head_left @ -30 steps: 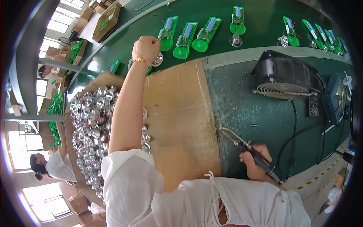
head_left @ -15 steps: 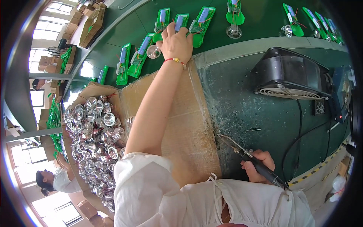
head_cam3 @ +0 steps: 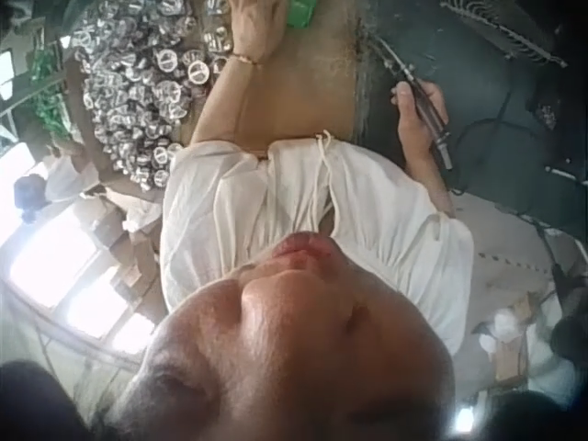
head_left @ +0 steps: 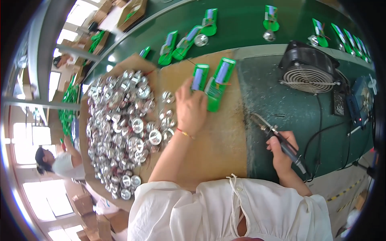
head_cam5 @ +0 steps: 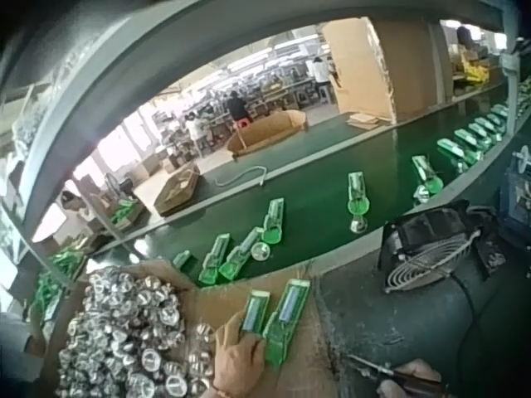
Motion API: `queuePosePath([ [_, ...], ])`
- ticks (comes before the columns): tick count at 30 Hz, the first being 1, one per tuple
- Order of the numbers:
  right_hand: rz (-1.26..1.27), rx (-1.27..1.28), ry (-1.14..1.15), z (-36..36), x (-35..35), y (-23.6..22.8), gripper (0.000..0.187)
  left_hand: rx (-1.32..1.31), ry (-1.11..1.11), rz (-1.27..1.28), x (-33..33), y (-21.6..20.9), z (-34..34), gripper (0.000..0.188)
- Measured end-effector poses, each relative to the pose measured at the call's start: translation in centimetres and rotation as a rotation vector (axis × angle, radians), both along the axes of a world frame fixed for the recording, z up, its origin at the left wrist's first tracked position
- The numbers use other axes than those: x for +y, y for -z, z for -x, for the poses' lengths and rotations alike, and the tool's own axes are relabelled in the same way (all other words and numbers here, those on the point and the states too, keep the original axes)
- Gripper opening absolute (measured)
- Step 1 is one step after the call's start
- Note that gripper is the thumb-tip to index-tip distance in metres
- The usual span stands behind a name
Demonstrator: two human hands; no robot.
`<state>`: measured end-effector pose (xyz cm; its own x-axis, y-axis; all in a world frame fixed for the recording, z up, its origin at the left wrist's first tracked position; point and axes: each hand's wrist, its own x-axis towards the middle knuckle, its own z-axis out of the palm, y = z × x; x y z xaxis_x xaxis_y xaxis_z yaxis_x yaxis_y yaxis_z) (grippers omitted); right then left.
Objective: Soldering wires onto small electronic circuit boards at an assembly station.
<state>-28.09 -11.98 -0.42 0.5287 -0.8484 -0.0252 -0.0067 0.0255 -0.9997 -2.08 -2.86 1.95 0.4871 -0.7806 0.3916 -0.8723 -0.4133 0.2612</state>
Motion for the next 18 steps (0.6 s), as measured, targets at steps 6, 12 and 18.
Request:
queuePosePath([
  [6, -0.040, -0.053, 0.090, -0.1, 0.0, -0.3, 0.017, 0.098, -0.036, 0.072, 6.0, -1.9, 7.7, 0.016],
  [12, 0.022, -0.041, 0.076, -0.2, 0.3, 0.5, 0.016, 0.226, -0.346, 0.183, 10.5, -4.3, -2.4, 0.031],
  [18, 0.072, -0.072, 0.052, -0.2, 0.8, 0.4, 0.016, 0.010, -0.177, -0.084, 9.2, -3.0, -6.8, 0.010],
])
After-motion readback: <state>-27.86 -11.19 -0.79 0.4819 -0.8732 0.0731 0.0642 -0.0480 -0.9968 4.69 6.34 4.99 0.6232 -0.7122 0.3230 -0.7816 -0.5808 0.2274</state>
